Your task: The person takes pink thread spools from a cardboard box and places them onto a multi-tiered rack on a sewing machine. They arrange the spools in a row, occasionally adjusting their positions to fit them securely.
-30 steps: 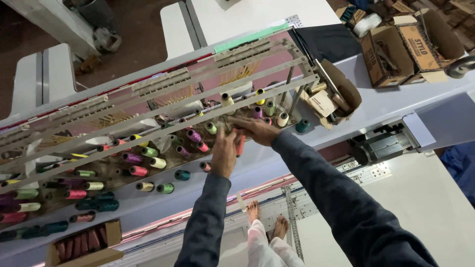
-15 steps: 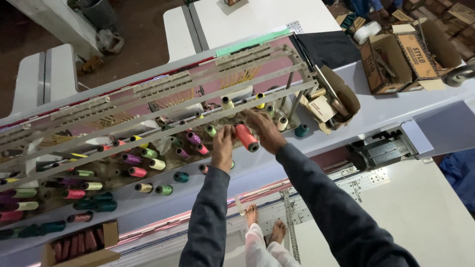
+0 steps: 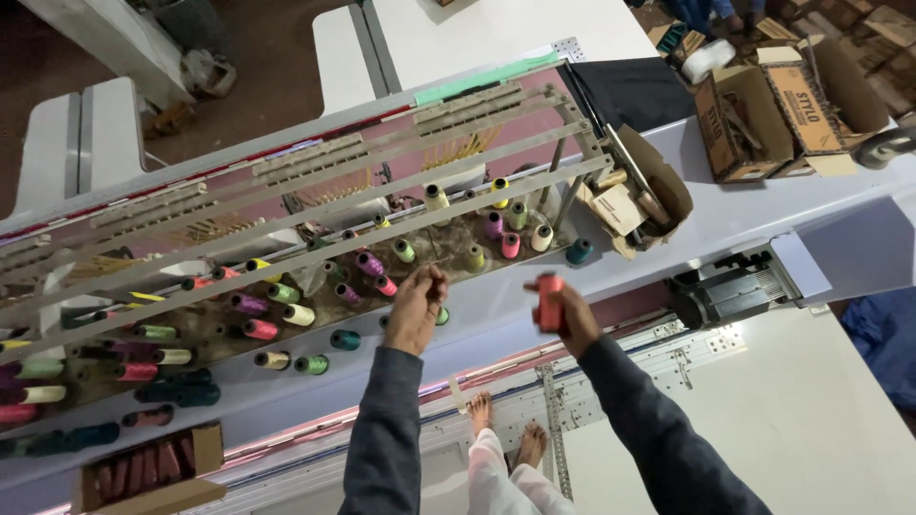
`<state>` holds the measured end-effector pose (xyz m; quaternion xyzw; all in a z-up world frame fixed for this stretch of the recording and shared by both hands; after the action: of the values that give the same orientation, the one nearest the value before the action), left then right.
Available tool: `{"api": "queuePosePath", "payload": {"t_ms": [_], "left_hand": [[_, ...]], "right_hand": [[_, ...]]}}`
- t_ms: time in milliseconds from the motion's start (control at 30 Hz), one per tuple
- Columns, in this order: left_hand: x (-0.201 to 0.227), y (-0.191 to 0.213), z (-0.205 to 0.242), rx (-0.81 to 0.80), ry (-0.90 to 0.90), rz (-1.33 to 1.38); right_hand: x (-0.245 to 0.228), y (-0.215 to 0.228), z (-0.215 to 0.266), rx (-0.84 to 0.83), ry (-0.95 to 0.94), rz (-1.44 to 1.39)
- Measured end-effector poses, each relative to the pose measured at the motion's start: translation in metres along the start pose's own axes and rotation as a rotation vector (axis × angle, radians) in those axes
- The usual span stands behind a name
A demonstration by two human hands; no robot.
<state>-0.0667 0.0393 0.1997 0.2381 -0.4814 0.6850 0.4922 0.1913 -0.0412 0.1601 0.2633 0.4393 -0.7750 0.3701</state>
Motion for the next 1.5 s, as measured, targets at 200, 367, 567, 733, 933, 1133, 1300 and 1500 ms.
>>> {"api": "queuePosePath", "payload": {"t_ms": [200, 367, 567, 733, 933, 1133, 1300, 1500], "left_hand": [[-0.024, 0.030, -0.019, -0.029, -0.001, 0.166], [-0.030, 0.039, -0.022, -0.034, -0.031, 0.200], [-0.040, 0.041, -0.027, -0.001, -0.047, 0.283], [-0.055, 0.050, -0.032, 0.028, -0.024, 0.184], [-0.077, 0.113, -0.065, 0.122, -0.125, -0.244], [-0.085, 0.245, -0.096, 0.505, -0.161, -1.103], [-0.121, 0.260, -0.046, 0.488, -0.128, -1.349], [-0.206, 0.229, 0.025, 0.344, 0.228, -1.029]], "right_hand": [[0.006, 0.000, 0.057, -0.548, -0.222, 0.662], [0.025, 0.050, 0.056, -0.611, -0.123, 0.561], [0.040, 0.129, 0.019, -0.144, 0.266, 0.012], [0.001, 0.092, 0.032, 0.178, 0.312, -0.320], [-0.009, 0.106, 0.013, 0.162, 0.334, -0.867], [-0.010, 0.219, 0.012, 0.479, 0.327, -0.963], [0.042, 0.298, 0.016, 0.607, 0.250, -0.861], [0.120, 0.271, 0.038, 0.372, 0.055, -0.089]]}}
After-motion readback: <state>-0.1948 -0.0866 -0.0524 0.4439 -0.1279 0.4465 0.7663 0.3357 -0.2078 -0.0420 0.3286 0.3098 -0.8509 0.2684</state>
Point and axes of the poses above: each hand's wrist, its own z-axis away from the middle knuckle, its own y-axis out of the back of the hand, x = y × z, the point moved 2 cm from there along -z, towards the middle knuckle
